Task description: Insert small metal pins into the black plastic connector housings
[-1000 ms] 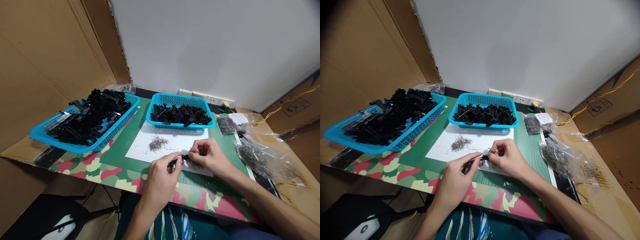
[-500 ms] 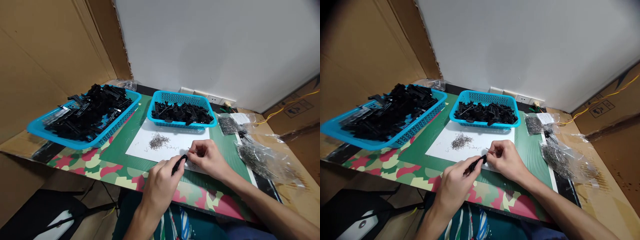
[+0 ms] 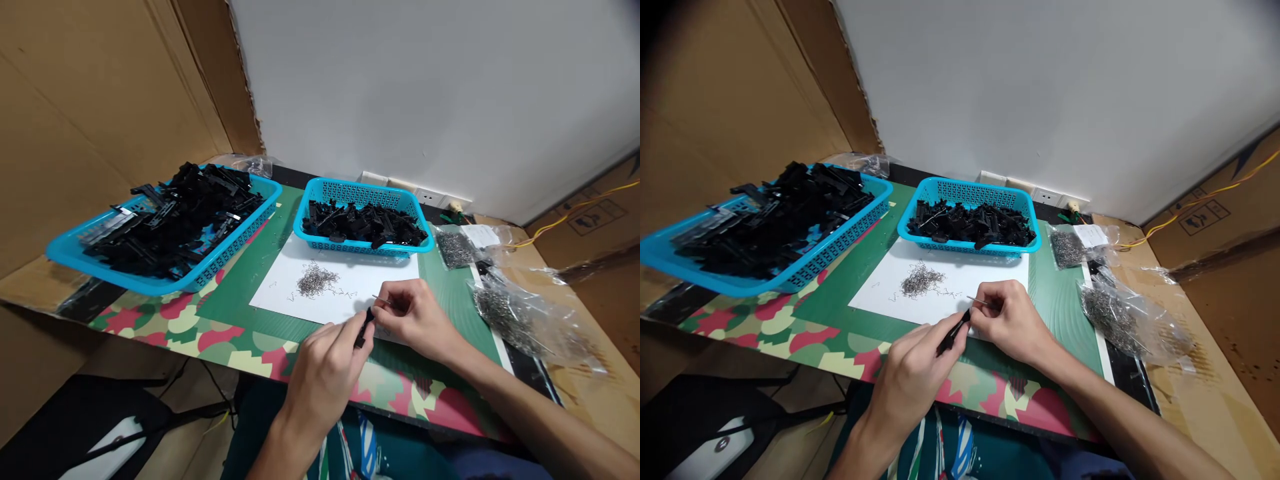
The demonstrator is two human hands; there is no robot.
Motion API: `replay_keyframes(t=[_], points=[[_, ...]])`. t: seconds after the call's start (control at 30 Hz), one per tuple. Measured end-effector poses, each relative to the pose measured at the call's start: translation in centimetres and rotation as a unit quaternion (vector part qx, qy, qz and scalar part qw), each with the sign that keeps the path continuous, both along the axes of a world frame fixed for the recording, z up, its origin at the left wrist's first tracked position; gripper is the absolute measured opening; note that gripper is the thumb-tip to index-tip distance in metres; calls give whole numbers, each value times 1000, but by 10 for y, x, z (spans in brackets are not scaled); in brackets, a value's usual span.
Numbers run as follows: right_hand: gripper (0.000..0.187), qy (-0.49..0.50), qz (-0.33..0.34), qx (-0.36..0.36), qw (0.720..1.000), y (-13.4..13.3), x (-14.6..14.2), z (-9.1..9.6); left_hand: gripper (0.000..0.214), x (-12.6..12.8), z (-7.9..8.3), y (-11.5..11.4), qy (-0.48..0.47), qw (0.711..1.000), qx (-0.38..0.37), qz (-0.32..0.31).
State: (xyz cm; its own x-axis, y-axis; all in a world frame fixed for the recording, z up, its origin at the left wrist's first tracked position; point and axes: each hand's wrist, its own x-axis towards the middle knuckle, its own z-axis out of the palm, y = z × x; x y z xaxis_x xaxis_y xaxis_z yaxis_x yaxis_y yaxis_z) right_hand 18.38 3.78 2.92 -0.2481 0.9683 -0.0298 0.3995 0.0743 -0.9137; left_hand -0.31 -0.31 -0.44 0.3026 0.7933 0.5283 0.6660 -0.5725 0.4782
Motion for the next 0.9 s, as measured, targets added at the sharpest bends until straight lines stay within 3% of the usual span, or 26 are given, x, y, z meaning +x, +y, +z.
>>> replay_keyframes(t=[0.13, 0.27, 0.3, 0.37, 0.47, 0.53, 0.73, 0.9], points=[[17, 22, -7, -4, 1000, 1, 0, 2, 25, -4, 3, 2, -95, 990, -101, -17], [23, 145, -10, -36, 989, 3, 2, 4, 4, -8, 11, 5, -200, 968, -150, 24], [25, 170, -10, -35, 985, 3, 3, 4, 10, -8, 13, 5, -230, 958, -165, 38], [27, 198, -7, -24, 980, 2, 3, 5, 18, -8, 17, 5, -295, 930, -216, 40], [27, 214, 1, -15, 977, 0, 3, 6, 16, -4, 19, 4, -390, 866, -313, -14], [27, 228, 5, -20, 973, -2, 2, 7, 18, 0, 19, 3, -418, 843, -335, -39], [31, 288, 9, -71, 955, -5, -2, 1, 19, 8, 19, -1, -385, 860, -329, -60], [33, 301, 25, -88, 949, -6, -4, -2, 23, 12, 19, -2, -370, 868, -329, -40]])
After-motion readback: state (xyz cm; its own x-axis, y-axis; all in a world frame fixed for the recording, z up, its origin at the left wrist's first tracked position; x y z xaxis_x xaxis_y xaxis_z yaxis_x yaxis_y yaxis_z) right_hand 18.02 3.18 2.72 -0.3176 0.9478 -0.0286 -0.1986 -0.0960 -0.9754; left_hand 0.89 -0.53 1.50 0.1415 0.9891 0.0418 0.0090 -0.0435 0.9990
